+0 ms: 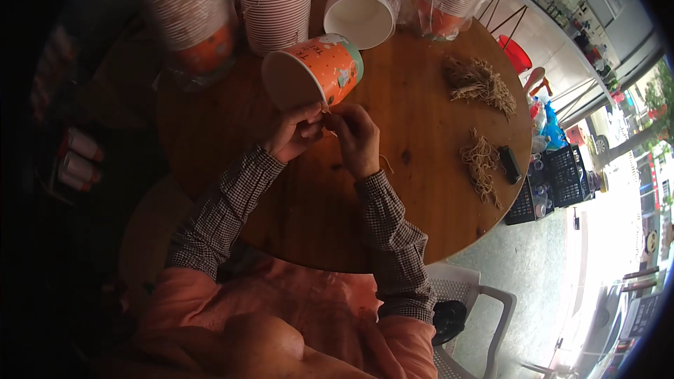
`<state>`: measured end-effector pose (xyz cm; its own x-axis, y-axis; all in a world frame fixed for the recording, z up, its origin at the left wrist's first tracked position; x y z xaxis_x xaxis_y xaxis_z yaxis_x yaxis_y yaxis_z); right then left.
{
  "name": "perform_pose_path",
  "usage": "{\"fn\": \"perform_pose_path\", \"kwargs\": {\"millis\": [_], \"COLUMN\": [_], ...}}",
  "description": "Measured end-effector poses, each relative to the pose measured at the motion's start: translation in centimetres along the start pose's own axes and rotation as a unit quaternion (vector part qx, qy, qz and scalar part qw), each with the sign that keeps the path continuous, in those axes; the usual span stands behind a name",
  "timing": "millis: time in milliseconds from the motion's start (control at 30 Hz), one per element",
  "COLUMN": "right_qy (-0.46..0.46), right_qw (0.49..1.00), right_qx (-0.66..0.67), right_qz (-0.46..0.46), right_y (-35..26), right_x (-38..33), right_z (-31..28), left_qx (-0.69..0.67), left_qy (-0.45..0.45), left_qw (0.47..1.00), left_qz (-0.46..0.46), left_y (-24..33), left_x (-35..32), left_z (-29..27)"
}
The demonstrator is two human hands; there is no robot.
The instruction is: The recorder is manually attaching string handles to paper buckets by threading the string through pre-punched holes.
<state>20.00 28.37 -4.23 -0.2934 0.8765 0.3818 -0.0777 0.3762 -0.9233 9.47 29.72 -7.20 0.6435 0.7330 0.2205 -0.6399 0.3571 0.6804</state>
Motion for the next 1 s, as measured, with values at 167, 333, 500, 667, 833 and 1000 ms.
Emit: {"fn": "perform_pose_path", "kwargs": {"millis": [167,333,500,667,833,1000], "right_qy": [0.041,0.043,0.064,0.069,0.062,0.060], "right_qw": [0.999,0.988,0.986,0.991,0.987,0.983], "right_qx": [-0.004,-0.152,-0.155,-0.111,-0.152,-0.172], "right_qz": [0.007,-0.002,-0.018,-0.008,-0.001,0.008], "right_y": [-0.4,-1.4,-1.0,-0.6,-0.3,-0.3], "right_x": [-0.8,-0.9,-1.2,-1.3,-1.1,-1.3], "right_z": [-0.3,-0.2,-0.9,-1.1,-0.8,-0.9], "left_qx": [0.108,0.183,0.253,0.507,0.526,0.579], "left_qy": [0.053,0.072,0.075,0.077,0.085,0.090], "left_qw": [0.992,0.980,0.964,0.848,0.831,0.792], "left_qz": [0.030,0.041,0.032,0.130,0.161,0.172], "left_y": [0.7,0.7,1.2,3.9,4.2,4.5], "left_x": [-0.2,-0.3,-0.2,-1.0,-1.2,-1.1], "left_z": [0.0,-0.9,-0.4,1.6,1.1,1.8]}}
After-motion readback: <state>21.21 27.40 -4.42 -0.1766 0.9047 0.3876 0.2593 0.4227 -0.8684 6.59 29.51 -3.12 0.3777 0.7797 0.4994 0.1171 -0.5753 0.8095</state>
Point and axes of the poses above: each hand's wrist, its own x-axis towards the middle knuckle, its own z-axis out of the palm, y = z × x, the point moved 9 cm from there along x, towards the middle knuckle, and after that the axes turned 15 degrees about -y, right-handed, at the moved point
